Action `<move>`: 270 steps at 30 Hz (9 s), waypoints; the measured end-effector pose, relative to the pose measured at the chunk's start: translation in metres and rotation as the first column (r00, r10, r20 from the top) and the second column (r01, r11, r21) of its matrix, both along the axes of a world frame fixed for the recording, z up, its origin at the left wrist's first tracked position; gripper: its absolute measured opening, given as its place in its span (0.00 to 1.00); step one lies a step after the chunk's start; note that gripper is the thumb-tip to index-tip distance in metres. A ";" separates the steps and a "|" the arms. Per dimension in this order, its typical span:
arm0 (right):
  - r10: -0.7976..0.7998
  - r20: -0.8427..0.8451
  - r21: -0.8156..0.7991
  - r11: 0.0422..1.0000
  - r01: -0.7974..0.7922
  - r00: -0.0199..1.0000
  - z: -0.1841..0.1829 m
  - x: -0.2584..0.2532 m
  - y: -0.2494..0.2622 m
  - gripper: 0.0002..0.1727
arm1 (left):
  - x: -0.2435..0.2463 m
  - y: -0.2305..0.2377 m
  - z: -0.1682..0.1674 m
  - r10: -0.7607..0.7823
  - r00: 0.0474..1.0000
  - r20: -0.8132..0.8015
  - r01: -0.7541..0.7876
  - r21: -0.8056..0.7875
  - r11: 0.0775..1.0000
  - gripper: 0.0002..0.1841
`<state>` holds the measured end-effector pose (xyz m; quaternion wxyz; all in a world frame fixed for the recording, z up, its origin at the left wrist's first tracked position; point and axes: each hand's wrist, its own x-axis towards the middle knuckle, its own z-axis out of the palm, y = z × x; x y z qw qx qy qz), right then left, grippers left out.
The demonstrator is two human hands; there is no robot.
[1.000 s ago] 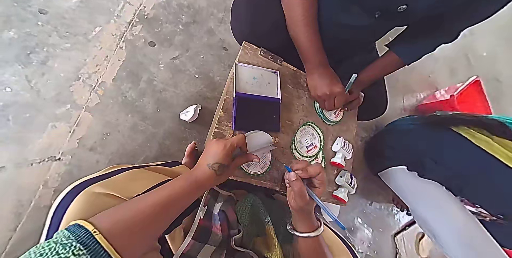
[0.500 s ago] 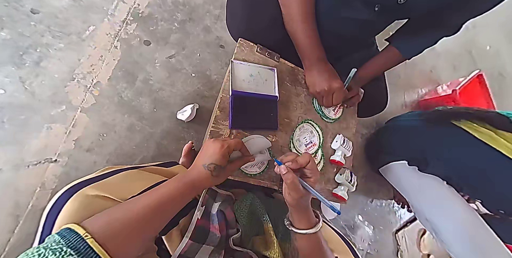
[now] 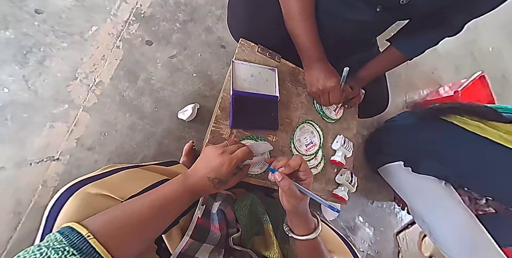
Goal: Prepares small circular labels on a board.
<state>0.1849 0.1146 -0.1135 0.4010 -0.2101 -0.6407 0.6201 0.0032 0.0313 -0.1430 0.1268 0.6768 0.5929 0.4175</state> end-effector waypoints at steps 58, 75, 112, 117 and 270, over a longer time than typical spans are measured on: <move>-0.203 0.459 0.311 0.949 0.057 0.865 -0.020 -0.012 0.004 0.06 | 0.003 0.000 0.003 0.087 0.989 0.117 -0.070 -0.139 0.988 0.19; -0.204 0.460 0.288 0.955 0.073 0.864 -0.018 -0.013 0.003 0.06 | 0.004 0.000 0.006 0.096 0.989 0.113 -0.077 -0.156 0.985 0.19; -0.278 0.458 0.334 0.934 0.127 0.844 -0.023 -0.013 0.006 0.06 | 0.004 0.000 0.005 0.097 0.990 0.098 -0.083 -0.141 0.986 0.19; -0.274 0.462 0.343 0.932 0.114 0.844 -0.024 -0.012 0.006 0.07 | 0.004 0.000 0.002 0.089 0.993 0.077 -0.081 -0.111 0.991 0.18; -0.150 0.121 -0.055 0.986 0.158 0.981 0.004 0.005 -0.023 0.05 | -0.013 -0.001 0.016 0.060 0.958 0.281 0.020 -0.273 0.962 0.17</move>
